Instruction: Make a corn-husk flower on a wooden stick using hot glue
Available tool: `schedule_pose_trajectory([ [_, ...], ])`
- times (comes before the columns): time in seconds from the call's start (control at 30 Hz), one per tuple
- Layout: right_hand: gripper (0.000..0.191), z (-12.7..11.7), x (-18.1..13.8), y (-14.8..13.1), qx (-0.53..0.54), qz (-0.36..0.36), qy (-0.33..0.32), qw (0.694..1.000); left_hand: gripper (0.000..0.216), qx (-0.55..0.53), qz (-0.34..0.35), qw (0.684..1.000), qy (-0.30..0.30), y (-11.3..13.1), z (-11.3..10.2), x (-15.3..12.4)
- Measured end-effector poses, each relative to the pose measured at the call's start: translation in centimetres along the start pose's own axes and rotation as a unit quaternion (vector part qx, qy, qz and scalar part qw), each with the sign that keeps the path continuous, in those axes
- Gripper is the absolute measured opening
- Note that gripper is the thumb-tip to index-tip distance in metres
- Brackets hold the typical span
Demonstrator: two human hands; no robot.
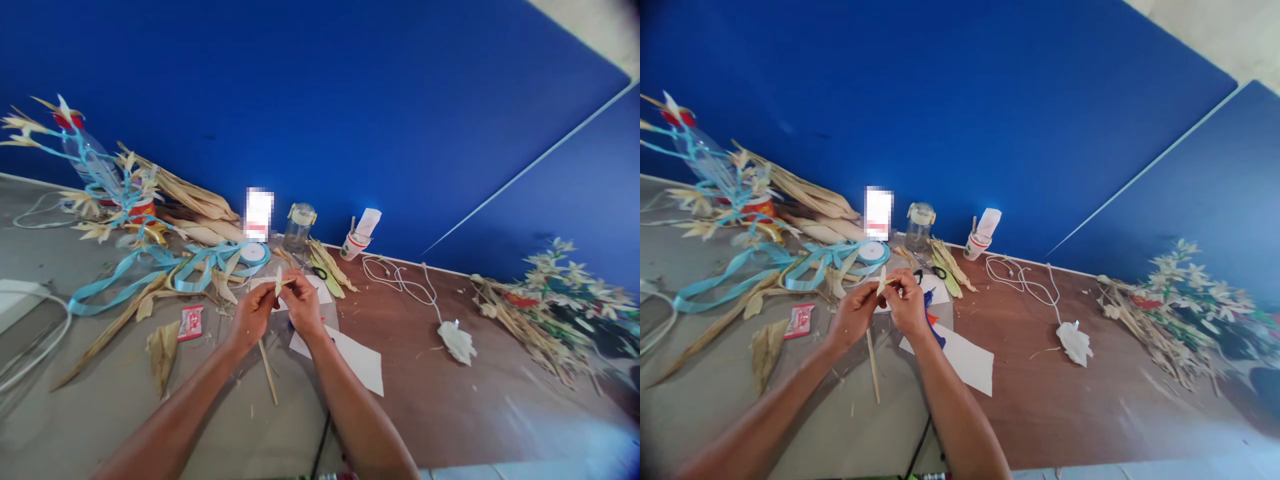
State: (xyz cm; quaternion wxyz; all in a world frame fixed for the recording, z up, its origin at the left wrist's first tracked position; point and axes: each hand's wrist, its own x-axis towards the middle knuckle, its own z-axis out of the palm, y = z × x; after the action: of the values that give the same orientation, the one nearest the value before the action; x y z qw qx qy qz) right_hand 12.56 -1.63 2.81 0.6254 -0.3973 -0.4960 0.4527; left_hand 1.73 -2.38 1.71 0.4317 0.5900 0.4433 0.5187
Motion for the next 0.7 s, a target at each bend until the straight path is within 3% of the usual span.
schedule_pose_trajectory([
  [0.23,0.005,-0.3,0.0,-0.4,-0.043,-0.03,-0.001,0.999,0.019,-0.024,-0.003,1.0,-0.013,-0.4,0.0,0.1],
  [0.47,0.006,-1.0,0.3,0.0,-0.066,-0.078,-0.017,0.995,0.026,-0.141,-0.035,0.989,-0.02,-0.6,0.1,0.3],
  [0.7,0.005,-1.2,0.3,0.1,-0.08,-0.075,-0.04,0.993,0.017,-0.08,-0.008,0.997,-0.018,-0.6,-0.1,0.5],
])
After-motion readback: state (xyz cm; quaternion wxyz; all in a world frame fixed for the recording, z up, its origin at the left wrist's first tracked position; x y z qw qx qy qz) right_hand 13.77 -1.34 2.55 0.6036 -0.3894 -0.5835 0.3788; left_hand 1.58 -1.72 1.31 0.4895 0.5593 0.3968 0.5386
